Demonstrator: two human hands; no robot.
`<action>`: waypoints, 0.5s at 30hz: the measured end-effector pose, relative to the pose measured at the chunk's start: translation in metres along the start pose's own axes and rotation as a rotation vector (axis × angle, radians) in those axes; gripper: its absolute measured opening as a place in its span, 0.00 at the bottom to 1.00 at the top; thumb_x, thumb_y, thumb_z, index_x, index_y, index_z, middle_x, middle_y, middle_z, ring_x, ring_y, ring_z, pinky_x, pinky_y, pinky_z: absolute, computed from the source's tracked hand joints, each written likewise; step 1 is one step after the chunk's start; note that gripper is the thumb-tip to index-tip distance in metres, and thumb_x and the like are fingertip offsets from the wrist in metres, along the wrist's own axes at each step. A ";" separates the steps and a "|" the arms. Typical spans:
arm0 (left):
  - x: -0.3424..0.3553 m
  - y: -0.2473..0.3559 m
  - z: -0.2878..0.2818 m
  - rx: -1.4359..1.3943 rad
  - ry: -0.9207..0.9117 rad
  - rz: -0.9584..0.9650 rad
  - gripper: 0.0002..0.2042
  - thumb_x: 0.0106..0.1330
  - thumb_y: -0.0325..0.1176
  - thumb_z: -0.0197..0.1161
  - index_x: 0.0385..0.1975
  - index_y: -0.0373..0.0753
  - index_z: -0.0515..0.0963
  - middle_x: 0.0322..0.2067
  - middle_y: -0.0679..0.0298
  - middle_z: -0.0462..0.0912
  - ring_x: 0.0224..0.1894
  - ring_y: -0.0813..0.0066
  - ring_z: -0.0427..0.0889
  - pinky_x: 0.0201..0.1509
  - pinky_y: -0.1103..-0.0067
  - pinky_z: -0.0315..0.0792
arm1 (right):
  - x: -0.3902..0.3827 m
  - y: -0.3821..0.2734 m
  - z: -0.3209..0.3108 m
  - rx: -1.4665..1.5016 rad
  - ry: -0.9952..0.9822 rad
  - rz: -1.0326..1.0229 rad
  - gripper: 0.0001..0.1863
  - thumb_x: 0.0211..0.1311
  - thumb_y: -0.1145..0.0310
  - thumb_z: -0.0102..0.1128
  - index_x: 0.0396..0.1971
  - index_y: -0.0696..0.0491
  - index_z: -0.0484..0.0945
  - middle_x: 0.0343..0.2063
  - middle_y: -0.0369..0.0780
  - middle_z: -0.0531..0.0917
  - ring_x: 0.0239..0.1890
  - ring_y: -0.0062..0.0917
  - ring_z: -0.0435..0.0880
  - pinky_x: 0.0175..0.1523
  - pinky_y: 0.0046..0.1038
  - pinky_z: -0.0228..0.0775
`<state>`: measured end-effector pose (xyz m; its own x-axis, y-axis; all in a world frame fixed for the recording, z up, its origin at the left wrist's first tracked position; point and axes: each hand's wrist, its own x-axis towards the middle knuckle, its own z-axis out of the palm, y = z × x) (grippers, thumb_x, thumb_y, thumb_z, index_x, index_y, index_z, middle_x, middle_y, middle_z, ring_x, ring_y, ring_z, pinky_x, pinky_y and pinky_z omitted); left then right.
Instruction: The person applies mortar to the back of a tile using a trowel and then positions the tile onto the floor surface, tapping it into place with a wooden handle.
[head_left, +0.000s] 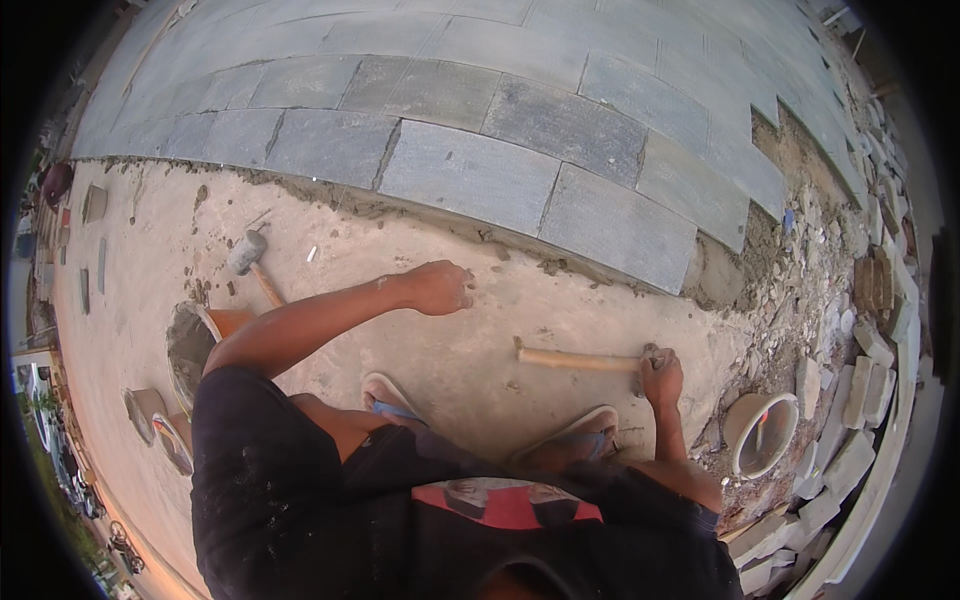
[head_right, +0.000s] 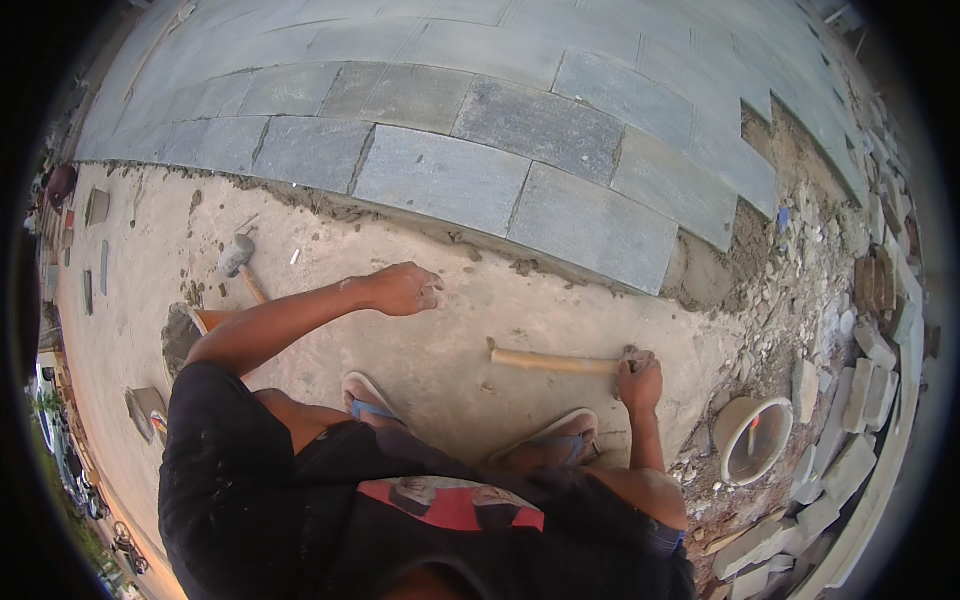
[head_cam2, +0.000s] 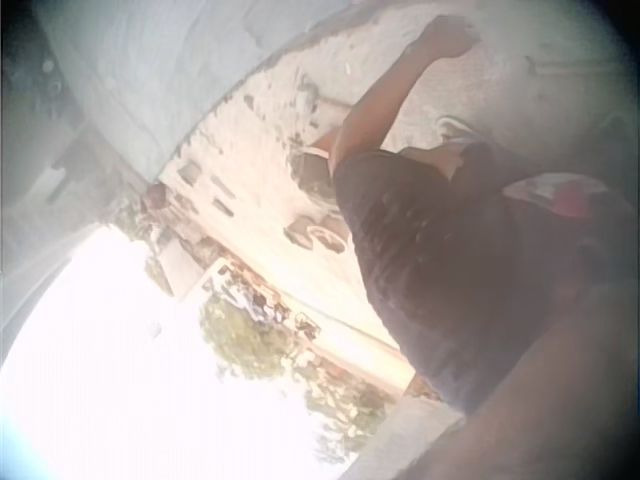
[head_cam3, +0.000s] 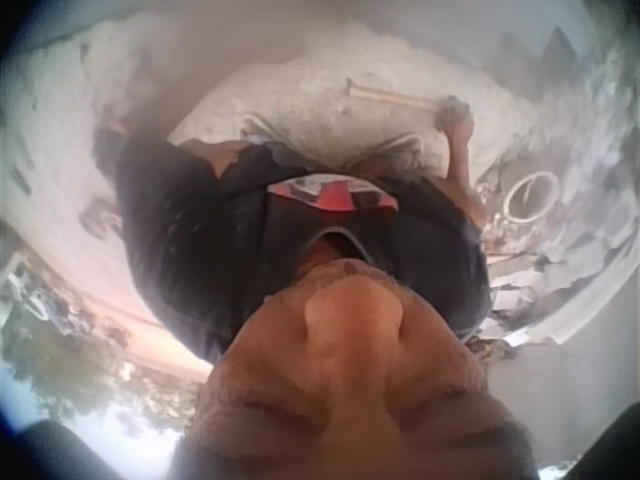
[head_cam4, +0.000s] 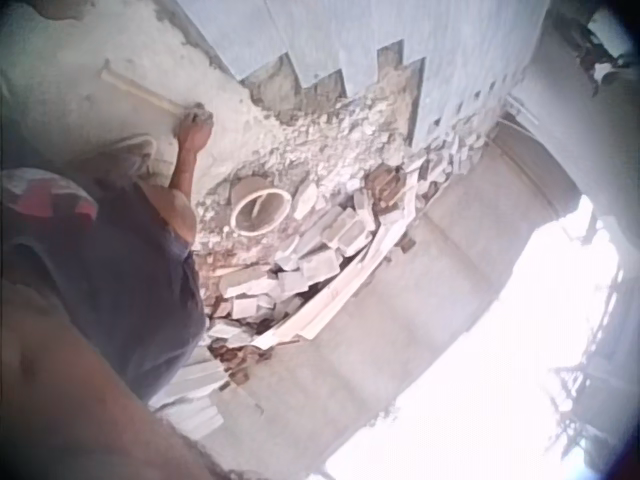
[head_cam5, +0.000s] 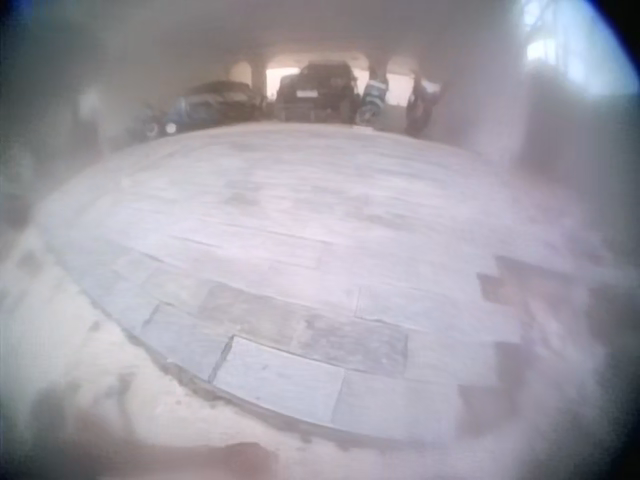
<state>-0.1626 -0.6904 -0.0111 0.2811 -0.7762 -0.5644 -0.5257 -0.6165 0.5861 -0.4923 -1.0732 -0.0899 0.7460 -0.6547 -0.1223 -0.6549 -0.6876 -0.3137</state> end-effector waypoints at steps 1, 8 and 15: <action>0.002 0.003 -0.008 -0.022 0.060 0.013 0.25 0.68 0.46 0.59 0.54 0.28 0.77 0.42 0.42 0.84 0.50 0.45 0.82 0.57 0.62 0.73 | -0.001 -0.001 0.001 -0.007 0.054 0.003 0.14 0.54 0.65 0.68 0.36 0.56 0.78 0.30 0.49 0.84 0.33 0.44 0.84 0.42 0.39 0.76; 0.030 0.020 -0.029 -0.089 0.361 0.162 0.21 0.68 0.41 0.61 0.52 0.31 0.78 0.42 0.47 0.85 0.48 0.48 0.83 0.54 0.62 0.75 | 0.000 0.023 0.007 0.124 -0.011 0.122 0.18 0.53 0.63 0.71 0.37 0.59 0.77 0.31 0.47 0.84 0.33 0.40 0.84 0.42 0.40 0.76; 0.048 0.025 -0.028 -0.015 0.409 0.205 0.19 0.68 0.40 0.62 0.52 0.33 0.78 0.49 0.49 0.83 0.53 0.50 0.80 0.58 0.63 0.73 | -0.003 0.012 0.010 0.095 -0.004 0.077 0.22 0.54 0.60 0.74 0.37 0.62 0.76 0.32 0.51 0.83 0.36 0.43 0.84 0.44 0.40 0.75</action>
<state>-0.1404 -0.7465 -0.0072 0.4680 -0.8687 -0.1623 -0.5922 -0.4446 0.6720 -0.5013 -1.0758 -0.1023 0.6941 -0.7034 -0.1530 -0.6962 -0.6018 -0.3912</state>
